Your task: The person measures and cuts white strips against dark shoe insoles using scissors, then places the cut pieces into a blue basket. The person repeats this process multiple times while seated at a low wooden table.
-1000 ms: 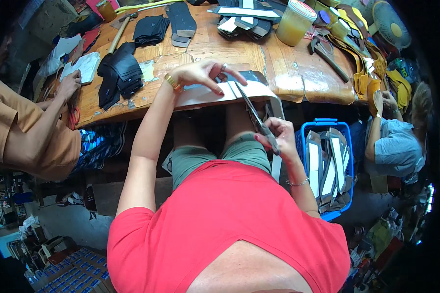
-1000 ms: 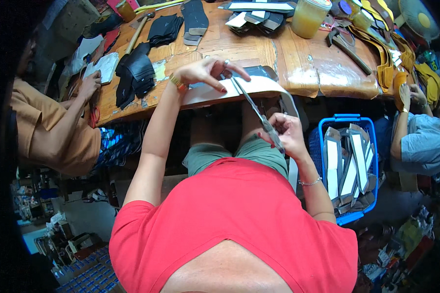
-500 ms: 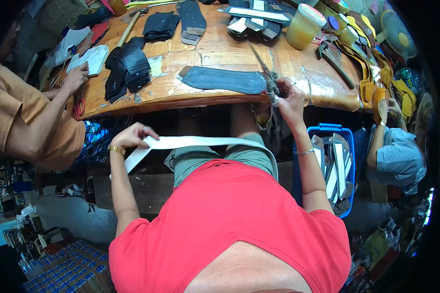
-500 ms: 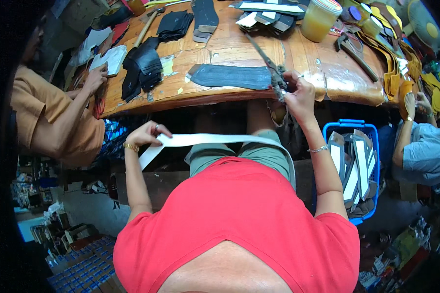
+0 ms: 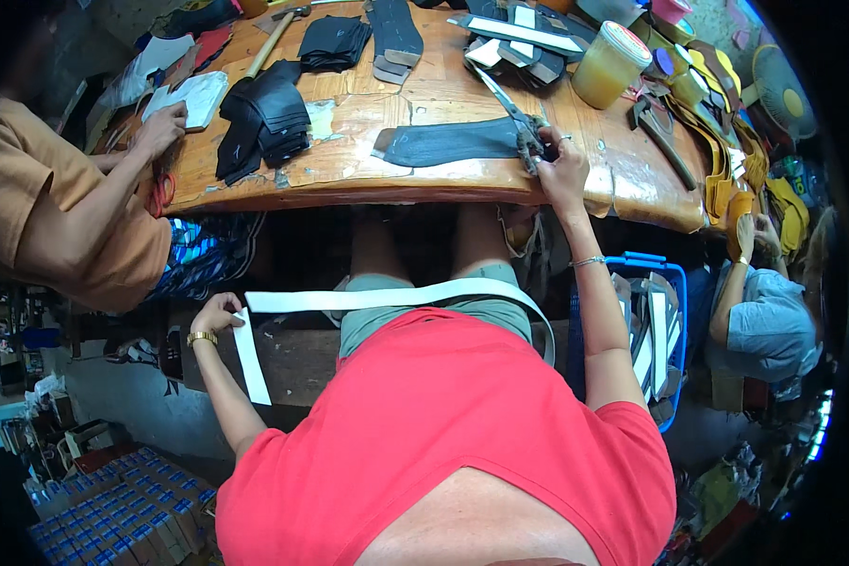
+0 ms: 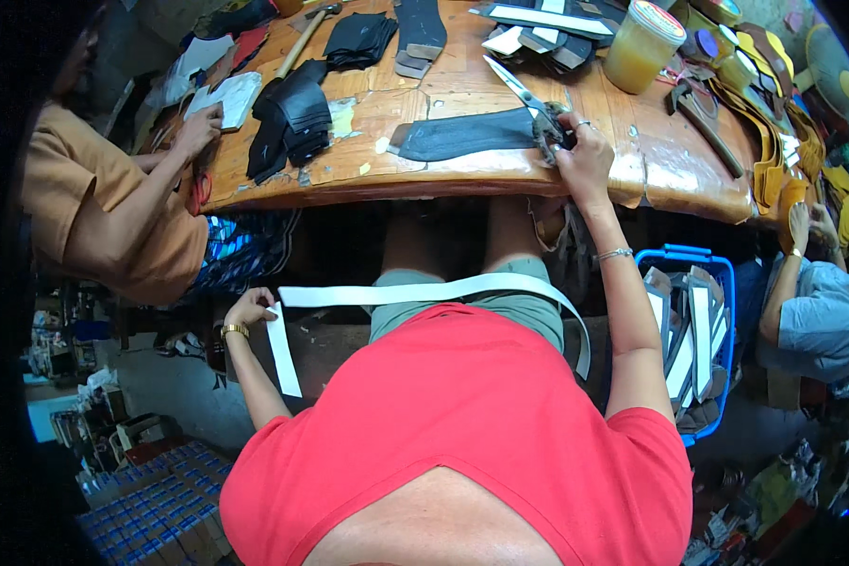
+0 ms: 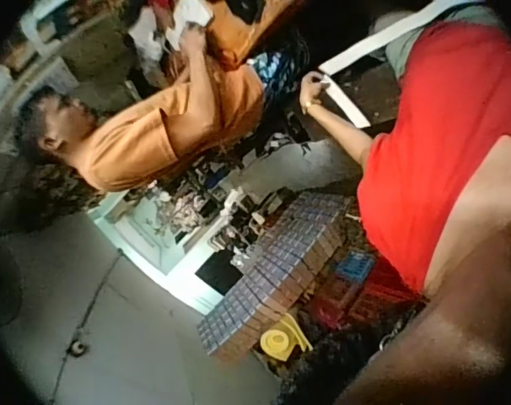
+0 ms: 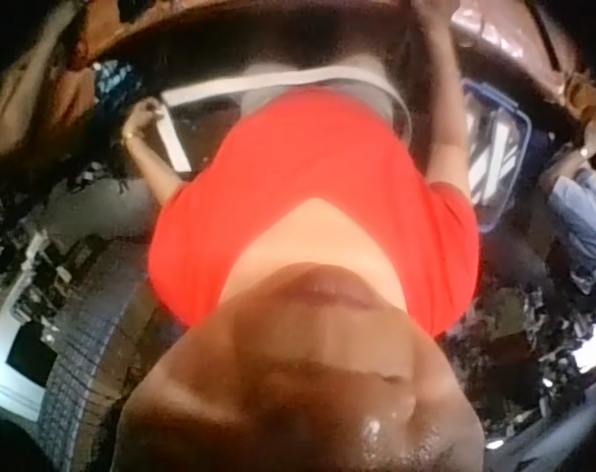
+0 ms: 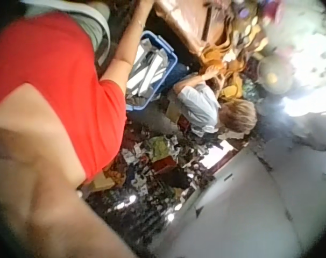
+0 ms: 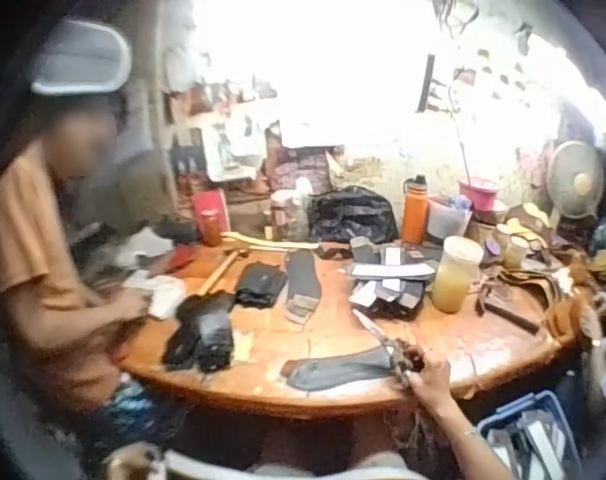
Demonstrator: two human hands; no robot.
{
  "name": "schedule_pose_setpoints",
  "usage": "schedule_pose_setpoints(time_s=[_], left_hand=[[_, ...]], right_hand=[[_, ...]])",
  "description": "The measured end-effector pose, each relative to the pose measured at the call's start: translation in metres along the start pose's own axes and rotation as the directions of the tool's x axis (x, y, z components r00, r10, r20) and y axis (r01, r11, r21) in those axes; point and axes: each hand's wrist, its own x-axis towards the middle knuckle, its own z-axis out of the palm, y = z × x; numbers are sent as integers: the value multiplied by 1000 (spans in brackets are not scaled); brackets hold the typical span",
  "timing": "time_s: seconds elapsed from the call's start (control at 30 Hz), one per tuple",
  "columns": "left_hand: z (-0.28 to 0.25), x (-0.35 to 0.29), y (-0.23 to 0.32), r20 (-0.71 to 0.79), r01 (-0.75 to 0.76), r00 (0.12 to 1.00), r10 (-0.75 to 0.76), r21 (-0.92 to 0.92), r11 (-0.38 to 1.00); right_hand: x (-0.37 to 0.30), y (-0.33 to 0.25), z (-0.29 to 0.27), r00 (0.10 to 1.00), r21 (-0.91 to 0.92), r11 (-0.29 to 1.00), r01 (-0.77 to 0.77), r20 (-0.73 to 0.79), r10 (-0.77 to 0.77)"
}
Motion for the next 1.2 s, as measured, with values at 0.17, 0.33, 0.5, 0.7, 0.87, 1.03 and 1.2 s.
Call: schedule_pose_setpoints(time_s=[0.17,0.33,0.5,0.7,0.87,1.03,1.2], left_hand=[[-8,-8,-1,-63,160,987,-150,188,969],[-4,-58,97,-76,-219,975,209,-184,958],[13,-72,220,-259,-669,737,625,-417,616],[67,-34,355,-348,-850,467,813,-430,304],[100,-20,422,-300,-819,423,855,-530,220],[123,-31,433,-318,-764,388,865,-636,110],[155,-40,412,-117,-785,330,937,-586,203]], right_hand=[[-9,18,4,998,88,996,0,-67,6],[-20,12,3,986,342,938,-57,-130,108],[-37,-46,-14,976,703,687,-182,45,213],[-70,-108,-13,908,828,373,-418,393,145],[-72,-124,-17,898,837,332,-434,372,237],[-65,-111,-19,884,883,261,-390,281,374],[-53,-107,-19,873,910,242,-338,206,443]])
